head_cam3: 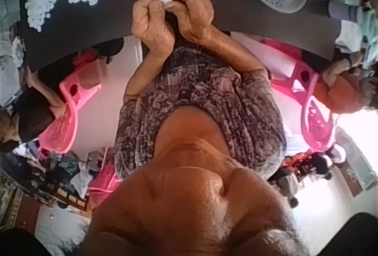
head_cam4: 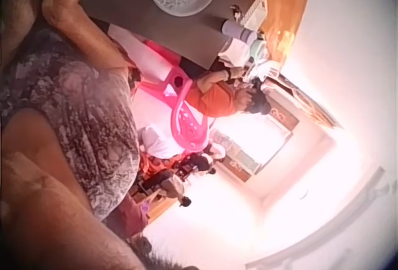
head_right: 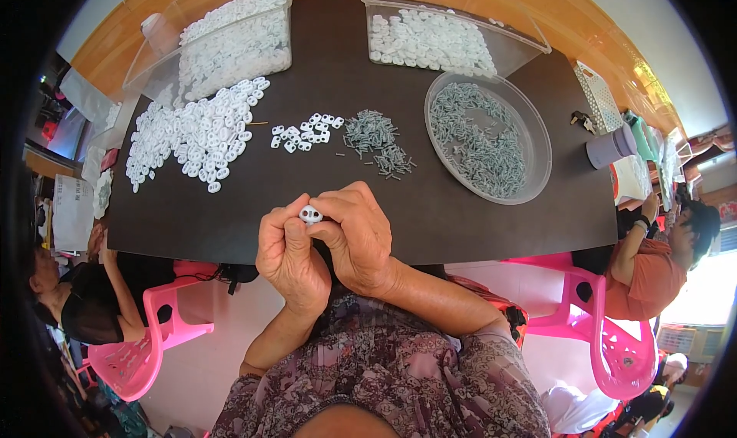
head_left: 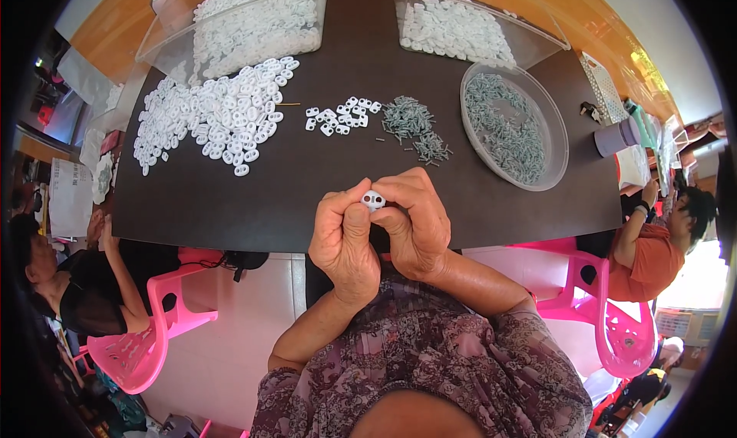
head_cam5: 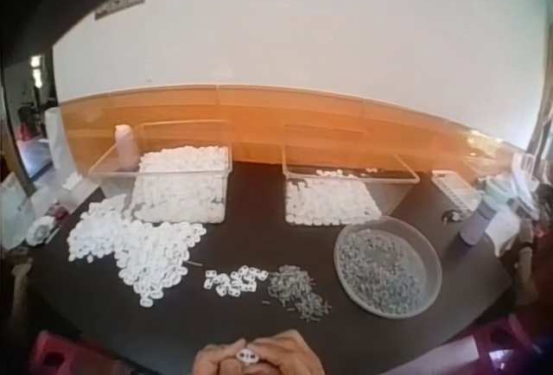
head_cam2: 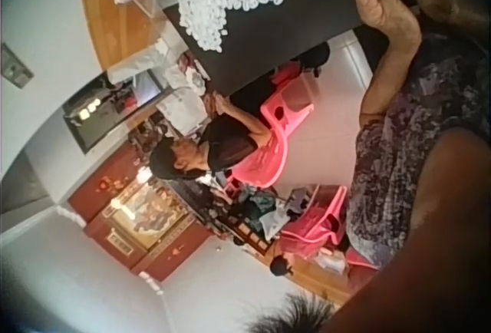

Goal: Assembling small white plastic components by inserting tiny metal pins into them.

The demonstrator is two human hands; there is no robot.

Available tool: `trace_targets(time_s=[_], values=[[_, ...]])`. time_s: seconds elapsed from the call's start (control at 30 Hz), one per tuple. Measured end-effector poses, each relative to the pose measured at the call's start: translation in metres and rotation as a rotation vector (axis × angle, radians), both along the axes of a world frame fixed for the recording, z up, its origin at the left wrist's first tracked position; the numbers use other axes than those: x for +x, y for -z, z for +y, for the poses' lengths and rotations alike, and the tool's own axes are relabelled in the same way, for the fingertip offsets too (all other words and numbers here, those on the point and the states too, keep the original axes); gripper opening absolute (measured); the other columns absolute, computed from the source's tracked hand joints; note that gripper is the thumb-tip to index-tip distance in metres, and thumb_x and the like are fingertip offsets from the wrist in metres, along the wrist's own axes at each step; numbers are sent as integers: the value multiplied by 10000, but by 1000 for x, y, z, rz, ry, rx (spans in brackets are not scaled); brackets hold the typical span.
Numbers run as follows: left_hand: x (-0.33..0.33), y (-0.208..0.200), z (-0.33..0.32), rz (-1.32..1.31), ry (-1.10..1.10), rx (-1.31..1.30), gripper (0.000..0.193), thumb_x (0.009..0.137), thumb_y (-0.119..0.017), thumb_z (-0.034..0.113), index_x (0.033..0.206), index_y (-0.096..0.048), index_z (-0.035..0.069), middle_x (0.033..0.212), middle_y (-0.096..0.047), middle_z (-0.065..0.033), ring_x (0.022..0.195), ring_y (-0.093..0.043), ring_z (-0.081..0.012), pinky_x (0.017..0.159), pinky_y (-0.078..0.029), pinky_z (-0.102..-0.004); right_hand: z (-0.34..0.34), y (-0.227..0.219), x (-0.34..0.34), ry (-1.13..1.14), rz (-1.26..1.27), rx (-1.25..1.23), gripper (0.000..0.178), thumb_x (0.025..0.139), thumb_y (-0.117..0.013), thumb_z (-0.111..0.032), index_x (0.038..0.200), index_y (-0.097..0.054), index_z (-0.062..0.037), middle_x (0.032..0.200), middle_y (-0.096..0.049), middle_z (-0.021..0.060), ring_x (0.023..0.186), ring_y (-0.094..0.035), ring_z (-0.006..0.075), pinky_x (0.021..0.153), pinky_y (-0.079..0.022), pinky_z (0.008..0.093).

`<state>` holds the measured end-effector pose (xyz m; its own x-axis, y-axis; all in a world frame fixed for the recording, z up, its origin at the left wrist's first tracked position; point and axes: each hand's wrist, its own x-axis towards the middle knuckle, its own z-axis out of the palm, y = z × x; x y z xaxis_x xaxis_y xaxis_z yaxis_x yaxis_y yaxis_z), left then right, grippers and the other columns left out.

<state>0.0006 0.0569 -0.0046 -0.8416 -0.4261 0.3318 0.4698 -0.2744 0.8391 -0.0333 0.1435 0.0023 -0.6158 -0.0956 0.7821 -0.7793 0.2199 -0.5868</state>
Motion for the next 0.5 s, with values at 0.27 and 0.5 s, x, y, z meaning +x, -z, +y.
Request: trace_targets(time_s=[0.27,0.5], values=[[0,1,-2,8,-22,-27,210,953,-516,139,1032,-596,-39,843,-484,13,765,-438,-57,706,-374,-199,-3,1,0,-15,18,-9,274,739,-692,-19,986,-585,31,852,-611,133,705,-558,258,597,-455,318],[2,1,-1,29,-59,-81,213,957,-510,160,1012,-592,-30,811,-449,21,727,-400,-56,670,-347,-197,-3,-1,1,-19,49,25,284,737,-694,-25,992,-580,31,841,-607,127,688,-553,251,586,-452,316]])
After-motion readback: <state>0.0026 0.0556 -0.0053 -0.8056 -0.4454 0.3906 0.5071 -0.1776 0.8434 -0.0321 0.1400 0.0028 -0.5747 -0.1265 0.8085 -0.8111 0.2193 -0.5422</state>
